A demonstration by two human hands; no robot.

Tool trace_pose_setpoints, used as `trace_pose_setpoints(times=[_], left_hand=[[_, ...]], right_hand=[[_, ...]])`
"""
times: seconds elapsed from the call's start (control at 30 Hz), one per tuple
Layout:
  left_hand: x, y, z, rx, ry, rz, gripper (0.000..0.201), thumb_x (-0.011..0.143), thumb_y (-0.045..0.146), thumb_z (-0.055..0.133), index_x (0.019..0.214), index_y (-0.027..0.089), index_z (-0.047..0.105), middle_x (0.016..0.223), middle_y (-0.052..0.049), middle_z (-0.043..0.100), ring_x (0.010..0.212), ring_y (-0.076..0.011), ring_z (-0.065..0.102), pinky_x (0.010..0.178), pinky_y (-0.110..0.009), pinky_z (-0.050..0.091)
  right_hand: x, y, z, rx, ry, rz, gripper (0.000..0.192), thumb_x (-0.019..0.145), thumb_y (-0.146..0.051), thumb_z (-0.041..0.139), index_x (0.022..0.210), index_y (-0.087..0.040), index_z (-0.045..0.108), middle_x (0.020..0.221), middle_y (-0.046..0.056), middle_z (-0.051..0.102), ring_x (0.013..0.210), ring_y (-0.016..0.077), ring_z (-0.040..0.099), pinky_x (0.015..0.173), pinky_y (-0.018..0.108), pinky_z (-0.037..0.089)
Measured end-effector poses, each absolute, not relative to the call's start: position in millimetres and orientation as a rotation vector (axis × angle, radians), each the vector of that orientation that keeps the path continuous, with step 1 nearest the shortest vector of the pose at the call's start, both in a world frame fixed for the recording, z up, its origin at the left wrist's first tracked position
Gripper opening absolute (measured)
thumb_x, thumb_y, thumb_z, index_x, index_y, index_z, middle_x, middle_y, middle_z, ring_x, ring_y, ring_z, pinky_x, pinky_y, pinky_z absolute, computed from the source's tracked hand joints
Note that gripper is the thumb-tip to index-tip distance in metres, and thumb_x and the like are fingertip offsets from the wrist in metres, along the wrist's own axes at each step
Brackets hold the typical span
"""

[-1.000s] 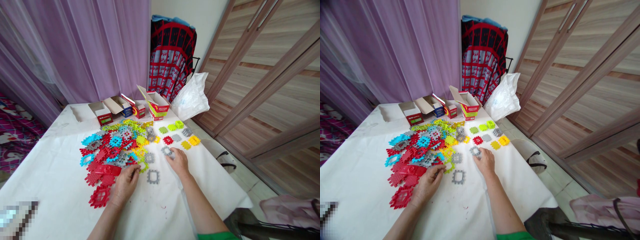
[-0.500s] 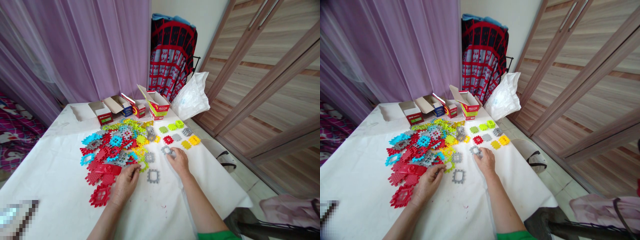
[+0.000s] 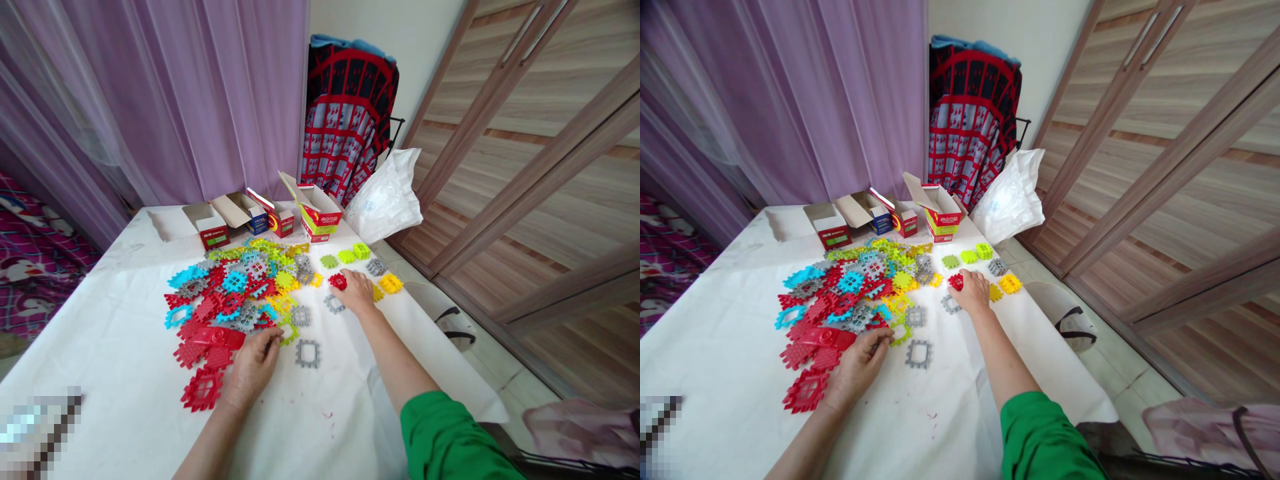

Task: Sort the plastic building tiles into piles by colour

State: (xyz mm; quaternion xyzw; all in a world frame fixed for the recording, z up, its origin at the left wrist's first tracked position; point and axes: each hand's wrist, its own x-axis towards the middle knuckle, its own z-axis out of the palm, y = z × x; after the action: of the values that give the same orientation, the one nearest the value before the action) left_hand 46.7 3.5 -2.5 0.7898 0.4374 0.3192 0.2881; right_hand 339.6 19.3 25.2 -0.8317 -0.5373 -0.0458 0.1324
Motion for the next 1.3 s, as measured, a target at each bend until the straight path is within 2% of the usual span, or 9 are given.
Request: trace_pose_setpoints(times=[0.33, 0.47, 0.63, 0.87, 1.0, 1.1, 1.3], left_hand=[[46.6, 4.5, -5.9, 2.109, 1.182, 0.85, 0.025, 0.085, 0.031, 0.045, 0.095, 0.026, 0.068, 0.087, 0.0, 0.077, 0.081, -0.0171, 0.071, 0.072, -0.028, 0.056], [46.9, 4.3, -7.3, 2.115, 1.187, 0.85, 0.026, 0.085, 0.03, 0.045, 0.095, 0.026, 0.068, 0.086, 0.0, 0.076, 0.08, -0.0172, 0.071, 0.071, -0.028, 0.055], [46.7, 4.0, -6.1, 2.11, 1.186, 0.853, 0.024, 0.085, 0.03, 0.046, 0.095, 0.026, 0.068, 0.084, 0.0, 0.076, 0.079, -0.0168, 0.07, 0.073, -0.028, 0.056], [46.3, 5.3, -8.5, 2.114, 1.154, 0.911, 0.023, 0.084, 0.03, 0.047, 0.093, 0.025, 0.068, 0.086, 0.0, 0.077, 0.079, -0.0169, 0.071, 0.074, -0.028, 0.057], [46.9, 4.9, -8.4, 2.122, 1.153, 0.915, 0.024, 0.085, 0.03, 0.046, 0.094, 0.025, 0.068, 0.085, 0.0, 0.077, 0.078, -0.0165, 0.071, 0.072, -0.027, 0.057], [47.1, 4.1, -5.8, 2.13, 1.175, 0.879, 0.024, 0.085, 0.03, 0.046, 0.094, 0.026, 0.068, 0.085, 0.001, 0.077, 0.078, -0.0167, 0.071, 0.072, -0.027, 0.056], [45.8, 4.2, -5.7, 2.142, 1.201, 0.86, 0.025, 0.085, 0.033, 0.047, 0.094, 0.025, 0.069, 0.088, -0.001, 0.077, 0.08, -0.0183, 0.071, 0.071, -0.029, 0.057]], right_hand=[[329.1, 37.2, 34.2, -2.613, -1.498, 0.008, 0.052, 0.075, -0.044, 0.06, 0.121, -0.019, 0.058, 0.109, 0.015, 0.067, 0.108, 0.0321, 0.055, 0.087, 0.042, 0.036], [312.6, 38.2, 35.1, -2.575, -1.547, 0.055, 0.055, 0.075, -0.046, 0.059, 0.123, -0.02, 0.056, 0.109, 0.014, 0.067, 0.107, 0.0318, 0.056, 0.086, 0.042, 0.037], [296.9, 36.7, 31.3, -2.555, -1.569, 0.04, 0.047, 0.075, -0.043, 0.059, 0.118, -0.022, 0.058, 0.11, 0.012, 0.067, 0.108, 0.0309, 0.055, 0.086, 0.041, 0.037], [309.4, 27.5, 28.1, -2.425, -1.532, 0.029, 0.051, 0.077, -0.047, 0.061, 0.121, -0.023, 0.057, 0.113, 0.01, 0.066, 0.106, 0.0272, 0.057, 0.087, 0.037, 0.04], [328.9, 0.4, 20.3, -2.299, -1.384, 0.074, 0.03, 0.082, -0.037, 0.057, 0.108, -0.023, 0.063, 0.108, 0.006, 0.068, 0.093, 0.021, 0.062, 0.081, 0.031, 0.043], [333.3, -26.7, 10.3, -2.258, -1.326, 0.101, 0.022, 0.08, -0.036, 0.06, 0.097, -0.023, 0.064, 0.102, 0.004, 0.068, 0.09, 0.02, 0.062, 0.079, 0.031, 0.045], [314.3, -51.2, -5.2, -2.154, -1.478, -0.057, 0.032, 0.073, -0.037, 0.069, 0.099, -0.021, 0.06, 0.107, 0.006, 0.065, 0.102, 0.024, 0.057, 0.09, 0.034, 0.042]])
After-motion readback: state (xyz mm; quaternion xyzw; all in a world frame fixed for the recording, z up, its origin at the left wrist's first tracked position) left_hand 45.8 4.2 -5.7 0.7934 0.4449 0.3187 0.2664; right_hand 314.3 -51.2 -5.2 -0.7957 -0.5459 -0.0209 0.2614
